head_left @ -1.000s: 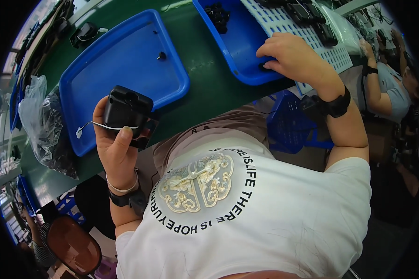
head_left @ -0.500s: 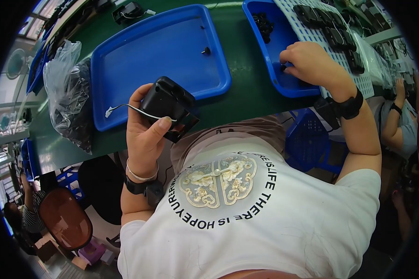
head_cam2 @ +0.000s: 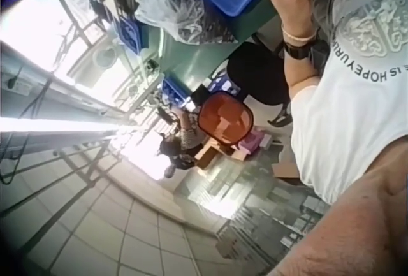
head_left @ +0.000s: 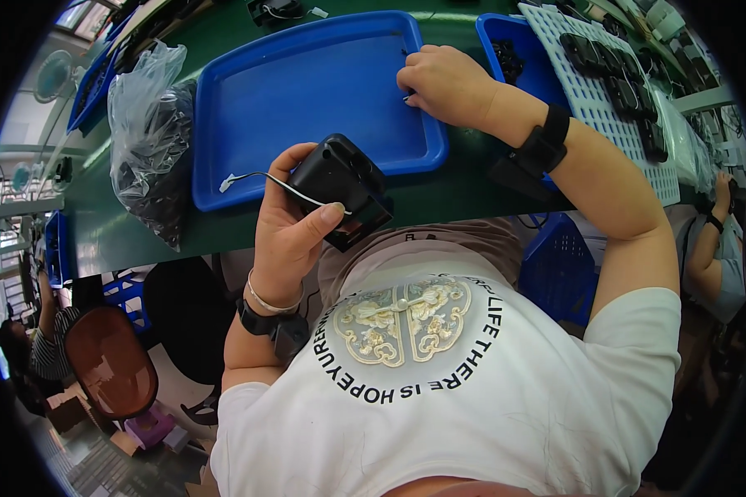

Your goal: Assembling small electronic or plastic components at a manual workstation and sorting them into boxes.

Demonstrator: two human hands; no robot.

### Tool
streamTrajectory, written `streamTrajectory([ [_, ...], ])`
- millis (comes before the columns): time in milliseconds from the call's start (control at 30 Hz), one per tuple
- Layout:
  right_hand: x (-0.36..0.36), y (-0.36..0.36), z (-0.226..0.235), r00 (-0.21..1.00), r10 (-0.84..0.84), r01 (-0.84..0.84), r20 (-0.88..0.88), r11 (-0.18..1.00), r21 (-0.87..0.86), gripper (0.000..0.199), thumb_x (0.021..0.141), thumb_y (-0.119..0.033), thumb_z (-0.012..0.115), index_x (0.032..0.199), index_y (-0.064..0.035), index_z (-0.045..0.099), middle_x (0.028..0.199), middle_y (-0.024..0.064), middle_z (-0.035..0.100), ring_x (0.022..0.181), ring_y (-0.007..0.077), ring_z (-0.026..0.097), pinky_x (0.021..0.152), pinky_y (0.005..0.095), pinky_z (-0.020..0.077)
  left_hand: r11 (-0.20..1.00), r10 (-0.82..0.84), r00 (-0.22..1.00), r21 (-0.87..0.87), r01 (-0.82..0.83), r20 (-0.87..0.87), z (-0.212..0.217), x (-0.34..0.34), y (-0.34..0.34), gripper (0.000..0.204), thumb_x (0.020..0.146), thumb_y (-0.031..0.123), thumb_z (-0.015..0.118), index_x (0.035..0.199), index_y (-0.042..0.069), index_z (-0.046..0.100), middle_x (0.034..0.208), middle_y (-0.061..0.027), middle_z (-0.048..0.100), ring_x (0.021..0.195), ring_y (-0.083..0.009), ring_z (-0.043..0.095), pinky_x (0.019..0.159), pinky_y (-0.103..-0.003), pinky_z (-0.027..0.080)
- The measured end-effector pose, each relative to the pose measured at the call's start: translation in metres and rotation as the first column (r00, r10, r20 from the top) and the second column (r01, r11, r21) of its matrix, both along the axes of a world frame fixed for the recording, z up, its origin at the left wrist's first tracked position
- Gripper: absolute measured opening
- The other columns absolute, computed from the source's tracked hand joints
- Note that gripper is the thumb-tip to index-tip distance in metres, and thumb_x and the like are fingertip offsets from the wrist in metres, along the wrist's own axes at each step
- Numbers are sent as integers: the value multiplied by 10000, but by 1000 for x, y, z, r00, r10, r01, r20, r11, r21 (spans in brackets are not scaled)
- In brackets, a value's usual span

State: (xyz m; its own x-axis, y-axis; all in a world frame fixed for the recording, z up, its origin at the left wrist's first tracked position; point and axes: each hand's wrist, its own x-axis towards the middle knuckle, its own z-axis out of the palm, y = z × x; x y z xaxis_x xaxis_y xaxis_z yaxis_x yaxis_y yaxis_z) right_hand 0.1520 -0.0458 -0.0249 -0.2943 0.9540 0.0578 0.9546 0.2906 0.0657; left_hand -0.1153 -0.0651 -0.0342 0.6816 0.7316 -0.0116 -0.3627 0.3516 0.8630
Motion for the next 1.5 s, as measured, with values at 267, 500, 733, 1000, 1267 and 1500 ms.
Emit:
streamTrajectory([
  [267, 3, -10, 2, 996, 89, -87, -7, 983, 162, 166, 763, -129, 665, 888, -42, 599, 854, 68, 609, 811, 218, 583, 762, 327, 464, 1000, -6, 998, -26, 8, 59, -4, 2, 2, 634, 753, 22, 682, 1279, 79, 333, 1141, -104, 511, 988, -188, 584, 789, -307, 548],
  [500, -42, -79, 56, 561, 166, -152, -811, 984, 96, 200, 746, 39, 660, 933, -2, 602, 868, 78, 607, 724, 147, 603, 635, 221, 489, 996, -83, 996, 34, 82, 25, -10, -6, 2, 661, 733, 26, 710, 1278, 81, 340, 1144, -103, 511, 1002, -183, 573, 823, -300, 525],
  [733, -60, -96, 25, 469, 232, -43, -852, 970, 240, 225, 707, 54, 697, 910, -5, 621, 893, 95, 616, 747, 166, 609, 622, 234, 497, 989, -122, 992, 78, 124, -36, -8, 1, 2, 651, 736, 20, 709, 1274, 76, 346, 1141, -101, 511, 1019, -179, 556, 832, -308, 519],
  [1000, -59, -96, 9, 489, 288, -28, -823, 949, 315, 231, 717, 16, 712, 926, -5, 616, 868, 100, 614, 727, 176, 604, 620, 233, 495, 984, -137, 986, 99, 146, -93, -6, 3, 0, 644, 746, 24, 705, 1274, 56, 337, 1144, -107, 508, 1030, -178, 546, 861, -312, 498],
  [1267, -65, -97, 3, 507, 142, 66, -850, 977, 202, 164, 828, -143, 650, 841, 6, 584, 770, 86, 565, 621, 152, 526, 545, 225, 428, 964, -111, 991, 234, 126, -78, -8, 6, 3, 688, 717, 68, 755, 1258, 52, 331, 1139, -109, 508, 1031, -172, 542, 866, -306, 489],
  [1500, -61, -92, 0, 556, 79, 48, -827, 991, 126, 218, 865, -208, 611, 842, 4, 565, 715, 70, 540, 610, 136, 499, 538, 223, 403, 963, -75, 985, 246, 112, -155, -3, 9, 0, 680, 700, 73, 772, 1234, 52, 352, 1101, -98, 522, 1004, -160, 547, 845, -289, 490],
])
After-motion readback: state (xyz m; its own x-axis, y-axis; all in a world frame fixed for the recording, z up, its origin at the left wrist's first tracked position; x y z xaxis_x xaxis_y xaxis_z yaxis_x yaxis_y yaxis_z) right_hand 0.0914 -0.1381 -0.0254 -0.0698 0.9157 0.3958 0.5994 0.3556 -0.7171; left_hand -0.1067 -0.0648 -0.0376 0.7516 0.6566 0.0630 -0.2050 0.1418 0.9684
